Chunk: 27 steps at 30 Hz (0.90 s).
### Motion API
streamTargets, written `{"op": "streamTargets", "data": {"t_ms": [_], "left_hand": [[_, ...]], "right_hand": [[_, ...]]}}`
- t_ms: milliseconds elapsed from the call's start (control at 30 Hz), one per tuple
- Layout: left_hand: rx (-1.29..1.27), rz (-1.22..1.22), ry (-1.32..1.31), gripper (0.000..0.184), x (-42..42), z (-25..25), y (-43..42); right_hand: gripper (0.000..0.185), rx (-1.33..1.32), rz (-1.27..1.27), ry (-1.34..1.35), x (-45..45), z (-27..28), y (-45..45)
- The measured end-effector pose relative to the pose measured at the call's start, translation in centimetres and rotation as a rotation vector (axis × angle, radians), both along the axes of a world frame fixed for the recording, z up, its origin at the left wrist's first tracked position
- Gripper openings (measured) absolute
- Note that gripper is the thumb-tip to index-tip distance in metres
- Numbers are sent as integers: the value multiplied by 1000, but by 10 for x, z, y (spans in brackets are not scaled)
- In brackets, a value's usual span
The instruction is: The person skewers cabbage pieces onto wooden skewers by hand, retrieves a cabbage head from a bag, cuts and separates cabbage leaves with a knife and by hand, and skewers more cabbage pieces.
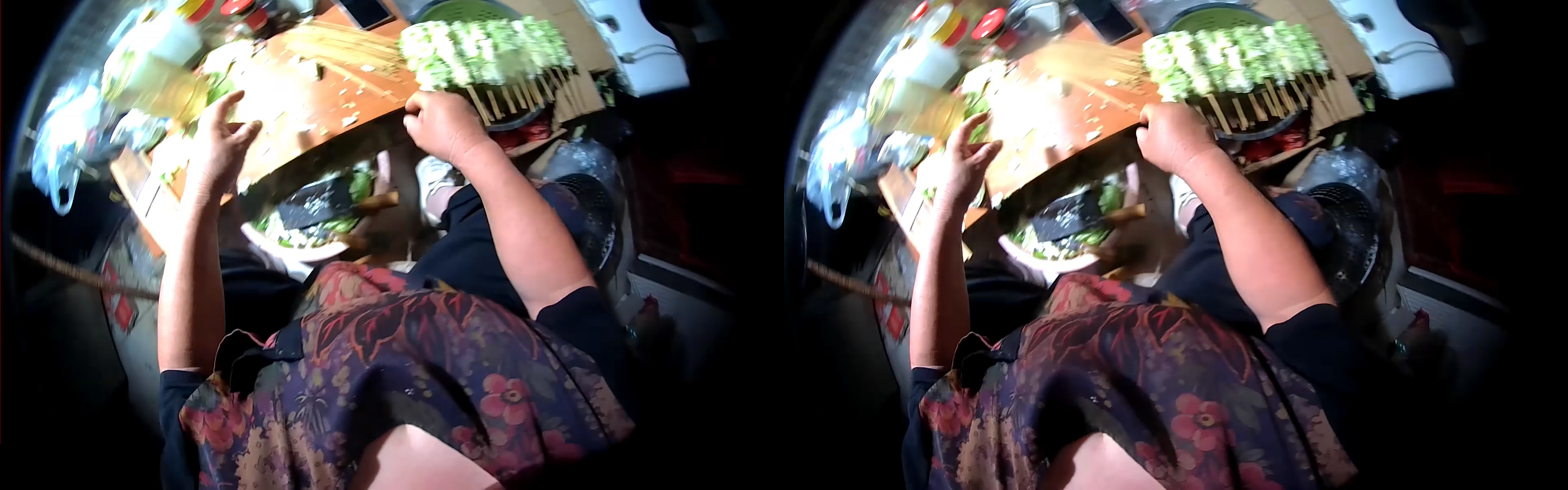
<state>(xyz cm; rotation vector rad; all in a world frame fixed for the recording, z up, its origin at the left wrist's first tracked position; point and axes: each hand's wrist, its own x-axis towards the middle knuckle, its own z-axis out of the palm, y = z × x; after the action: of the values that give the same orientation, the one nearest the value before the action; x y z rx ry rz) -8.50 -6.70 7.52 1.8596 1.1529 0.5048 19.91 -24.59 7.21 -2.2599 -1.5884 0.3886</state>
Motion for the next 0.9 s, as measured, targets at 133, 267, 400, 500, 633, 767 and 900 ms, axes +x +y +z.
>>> {"op": "streamTargets", "data": {"t_ms": [133, 267, 400, 500, 633, 767, 900], "left_hand": [[379, 112, 446, 50, -77, 2, 11], [234, 177, 545, 47, -125, -48, 25], [296, 175, 643, 40, -132, -84, 30], [317, 209, 461, 38, -145, -150, 60], [-45, 127, 363, 39, -133, -164, 60], [-568, 659, 146, 33, -91, -79, 27], [-513, 665, 5, 28, -95, -91, 27]], "right_hand": [[21, -401, 381, 6, -65, -21, -2], [26, -717, 500, -60, -100, -48, -1], [30, -734, 485, -109, -110, -64, -2], [31, -728, 460, -179, -111, -85, -8], [30, -792, 493, -216, -110, -102, -14], [31, -780, 535, -212, -107, -132, -15], [33, -793, 510, -197, -108, -121, -4]]}}
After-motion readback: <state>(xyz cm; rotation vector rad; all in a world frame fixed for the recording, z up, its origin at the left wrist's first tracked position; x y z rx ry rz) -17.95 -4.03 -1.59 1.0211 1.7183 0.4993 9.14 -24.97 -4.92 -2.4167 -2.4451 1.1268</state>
